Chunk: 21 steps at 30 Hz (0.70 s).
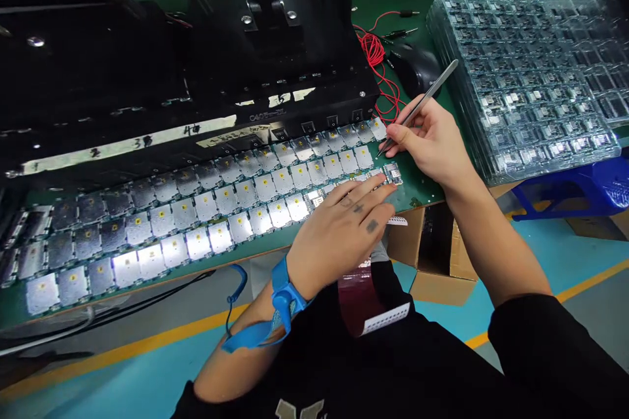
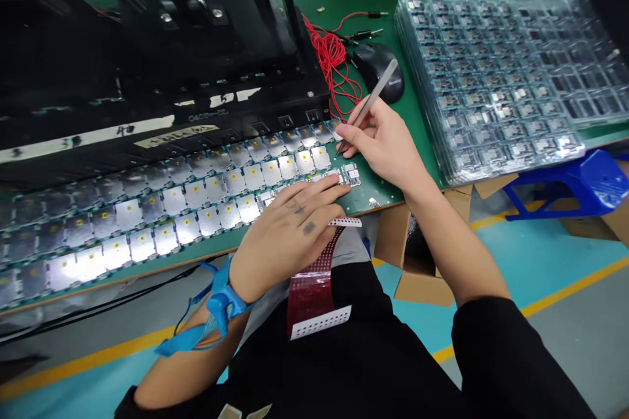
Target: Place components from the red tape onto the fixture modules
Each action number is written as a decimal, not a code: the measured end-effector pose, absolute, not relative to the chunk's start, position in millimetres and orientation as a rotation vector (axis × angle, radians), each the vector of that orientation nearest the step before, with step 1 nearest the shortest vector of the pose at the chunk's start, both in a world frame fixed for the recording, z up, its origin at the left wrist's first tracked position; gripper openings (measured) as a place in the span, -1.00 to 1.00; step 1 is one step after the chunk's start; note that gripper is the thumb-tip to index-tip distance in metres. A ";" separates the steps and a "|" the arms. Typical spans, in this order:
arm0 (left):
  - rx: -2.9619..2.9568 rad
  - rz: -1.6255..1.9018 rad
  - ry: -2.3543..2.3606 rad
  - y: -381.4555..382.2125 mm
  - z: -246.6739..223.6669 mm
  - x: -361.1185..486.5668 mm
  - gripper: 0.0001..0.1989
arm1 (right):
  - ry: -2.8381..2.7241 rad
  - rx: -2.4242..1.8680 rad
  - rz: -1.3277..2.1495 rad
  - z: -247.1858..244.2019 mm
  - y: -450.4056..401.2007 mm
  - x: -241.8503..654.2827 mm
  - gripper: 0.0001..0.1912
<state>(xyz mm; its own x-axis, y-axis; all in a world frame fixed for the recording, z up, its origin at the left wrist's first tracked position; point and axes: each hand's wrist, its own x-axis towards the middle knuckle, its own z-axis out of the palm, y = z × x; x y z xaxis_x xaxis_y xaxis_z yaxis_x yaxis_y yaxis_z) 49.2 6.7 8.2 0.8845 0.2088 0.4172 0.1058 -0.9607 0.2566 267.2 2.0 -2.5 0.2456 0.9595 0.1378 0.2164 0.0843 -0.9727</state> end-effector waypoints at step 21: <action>2.828 0.646 0.253 6.8 8.4 49.5 -0.85 | -1.162 -1.392 0.845 -0.2 3.1 263.8 -0.46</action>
